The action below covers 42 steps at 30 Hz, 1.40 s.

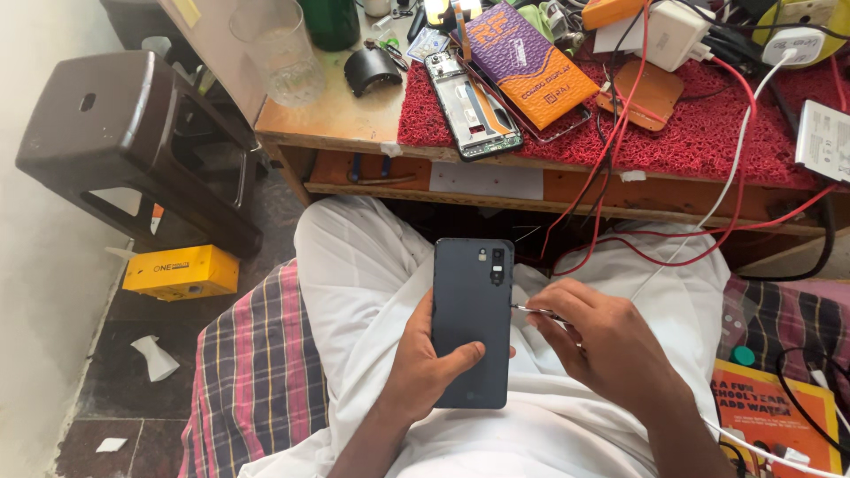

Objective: The person uses a small metal tool to pry and scrape around the camera module area on the back of a smartphone. They briefly handle a small rectangular component and continue working on the phone's rear casing.

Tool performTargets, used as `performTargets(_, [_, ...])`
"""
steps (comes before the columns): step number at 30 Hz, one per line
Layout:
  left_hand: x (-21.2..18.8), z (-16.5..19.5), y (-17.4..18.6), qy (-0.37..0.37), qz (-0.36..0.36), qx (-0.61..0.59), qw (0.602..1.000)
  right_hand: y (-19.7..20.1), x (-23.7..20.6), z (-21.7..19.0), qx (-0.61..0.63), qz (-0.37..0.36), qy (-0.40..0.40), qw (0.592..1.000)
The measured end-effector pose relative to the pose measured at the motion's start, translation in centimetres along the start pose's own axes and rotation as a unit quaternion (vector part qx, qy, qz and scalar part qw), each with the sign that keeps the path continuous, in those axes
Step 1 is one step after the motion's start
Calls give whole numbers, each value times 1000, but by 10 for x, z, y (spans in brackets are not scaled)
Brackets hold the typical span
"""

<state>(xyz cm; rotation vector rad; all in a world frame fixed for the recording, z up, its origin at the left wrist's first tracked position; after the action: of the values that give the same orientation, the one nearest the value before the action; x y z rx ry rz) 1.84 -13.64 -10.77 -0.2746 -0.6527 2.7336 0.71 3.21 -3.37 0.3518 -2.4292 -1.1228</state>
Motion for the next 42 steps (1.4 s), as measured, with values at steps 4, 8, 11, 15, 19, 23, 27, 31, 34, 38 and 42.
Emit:
performTargets(4, [0,-1,2,8,9,2,1000,4,2,-12,-12,29,40,999])
performTargets(8, [-1,0,7,1,3,16,1000,1,3,-20,-67,59,68,994])
performTargets(11, [-1,1,7,-14,-7,27,1000,-1,1,-22,-96,73,82,989])
performTargets(15, [-2,-2,6,-14,-8,27,999,-4,-1,-16,-93,54,75,991])
performTargets(19, [-3,-2,1,-26,-15,48,998,-4,-3,-11,-78,31,84,993])
performTargets(23, [-2,-2,-6,-38,-33,54,997,-4,-5,3,-30,-2,38,999])
performTargets(27, [-2,-2,-10,-33,-41,46,998,0,-7,10,47,-8,33,998])
performTargets(31, [-1,1,-16,-30,-62,32,997,-1,-9,24,136,-43,-51,989])
performTargets(34, [0,-2,-15,-1,-47,26,999,-3,-13,34,110,-70,-128,983])
performTargets(38, [1,-4,-13,15,-28,26,999,6,-9,17,82,-39,-40,995])
performTargets(42, [0,-2,-14,2,-31,31,999,15,-9,-4,48,12,70,996])
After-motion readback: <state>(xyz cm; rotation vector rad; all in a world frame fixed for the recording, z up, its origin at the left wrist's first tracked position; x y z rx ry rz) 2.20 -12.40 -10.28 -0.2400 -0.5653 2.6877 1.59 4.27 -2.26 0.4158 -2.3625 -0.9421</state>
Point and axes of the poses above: each hand's wrist, its own x-axis towards the middle knuckle, its own y-axis out of the back of the hand, z = x × y, the point moved 8 cm from there along x, towards the middle knuckle, and after that the axes turned 2 degrees about y, right-handed, at the moved point
